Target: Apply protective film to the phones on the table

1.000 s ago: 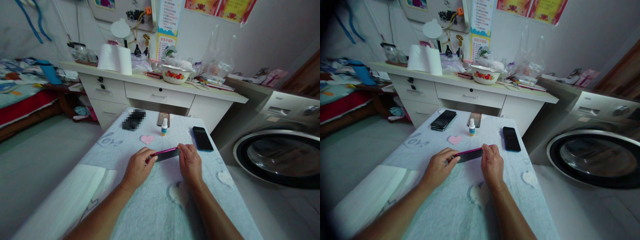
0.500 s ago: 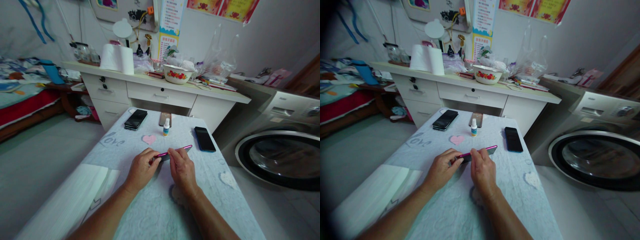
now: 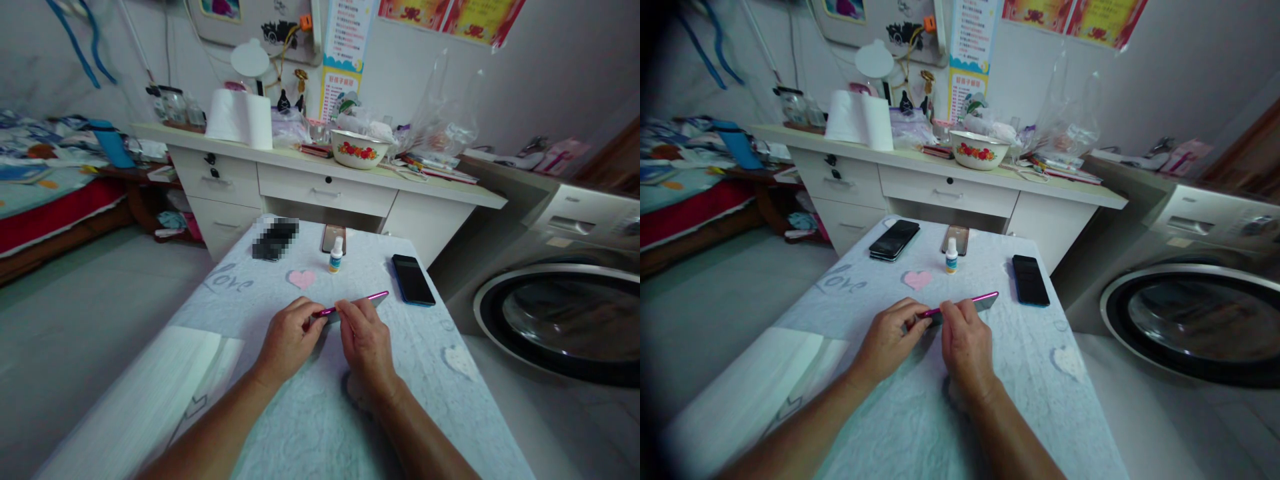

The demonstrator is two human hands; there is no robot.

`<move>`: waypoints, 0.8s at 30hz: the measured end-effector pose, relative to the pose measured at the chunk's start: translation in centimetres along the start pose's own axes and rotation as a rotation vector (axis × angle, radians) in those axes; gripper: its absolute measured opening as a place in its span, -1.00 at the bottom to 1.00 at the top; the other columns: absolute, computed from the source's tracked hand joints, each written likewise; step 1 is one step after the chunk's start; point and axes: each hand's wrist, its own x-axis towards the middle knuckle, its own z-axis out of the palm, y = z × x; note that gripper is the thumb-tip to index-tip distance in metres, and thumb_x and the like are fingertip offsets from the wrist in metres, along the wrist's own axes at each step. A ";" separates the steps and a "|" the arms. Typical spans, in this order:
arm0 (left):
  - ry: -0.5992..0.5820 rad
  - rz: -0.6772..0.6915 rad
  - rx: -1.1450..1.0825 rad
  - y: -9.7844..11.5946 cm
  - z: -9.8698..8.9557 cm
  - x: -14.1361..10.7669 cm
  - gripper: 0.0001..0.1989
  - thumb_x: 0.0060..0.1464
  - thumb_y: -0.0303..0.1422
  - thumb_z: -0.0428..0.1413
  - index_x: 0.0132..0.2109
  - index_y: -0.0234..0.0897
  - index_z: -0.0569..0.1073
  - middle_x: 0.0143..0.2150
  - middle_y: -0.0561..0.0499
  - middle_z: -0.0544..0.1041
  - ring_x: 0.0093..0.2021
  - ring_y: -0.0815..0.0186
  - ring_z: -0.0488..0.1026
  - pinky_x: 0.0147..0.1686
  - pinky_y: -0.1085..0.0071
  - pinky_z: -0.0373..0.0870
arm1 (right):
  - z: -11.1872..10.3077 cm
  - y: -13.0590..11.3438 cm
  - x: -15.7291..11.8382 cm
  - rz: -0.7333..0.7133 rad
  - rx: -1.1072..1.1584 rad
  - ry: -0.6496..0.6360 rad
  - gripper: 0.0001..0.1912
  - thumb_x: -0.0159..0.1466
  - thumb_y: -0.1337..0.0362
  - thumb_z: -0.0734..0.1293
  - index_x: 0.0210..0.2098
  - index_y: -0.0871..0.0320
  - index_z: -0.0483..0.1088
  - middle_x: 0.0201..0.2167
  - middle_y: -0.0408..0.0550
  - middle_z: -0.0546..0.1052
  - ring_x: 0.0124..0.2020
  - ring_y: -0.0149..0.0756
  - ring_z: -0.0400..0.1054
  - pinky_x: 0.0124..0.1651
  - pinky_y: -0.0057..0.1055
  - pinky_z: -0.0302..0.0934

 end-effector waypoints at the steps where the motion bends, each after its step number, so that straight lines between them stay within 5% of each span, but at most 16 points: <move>1: -0.003 -0.003 0.002 0.0 0.0 0.0 -0.89 0.10 -0.44 0.05 -0.25 -0.23 0.48 -0.38 0.06 0.44 -0.41 0.39 0.37 -0.39 0.48 0.28 | 0.1 -0.1 0.0 -0.010 0.006 -0.006 -0.73 0.32 0.39 0.14 -0.08 0.13 0.40 -0.33 -0.06 0.41 -0.36 -0.40 0.34 -0.29 -0.53 0.25; 12: -0.031 -0.037 0.011 0.2 -0.2 0.1 -0.85 0.04 -0.54 0.04 -0.27 -0.24 0.46 -0.37 0.08 0.43 -0.44 0.41 0.34 -0.39 0.48 0.26 | 0.1 -1.5 0.0 -0.073 0.032 -0.120 -0.70 0.35 0.35 0.12 0.00 0.09 0.37 -0.30 -0.05 0.40 -0.35 -0.40 0.34 -0.31 -0.54 0.26; 24: -0.015 -0.055 -0.004 0.0 0.0 0.1 -0.92 0.08 -0.43 0.08 -0.27 -0.21 0.46 -0.38 0.10 0.41 -0.42 0.40 0.35 -0.40 0.48 0.24 | -0.9 1.8 0.0 0.017 -0.021 0.000 -0.72 0.31 0.40 0.16 -0.06 0.12 0.41 -0.31 -0.06 0.42 -0.34 -0.41 0.35 -0.24 -0.54 0.26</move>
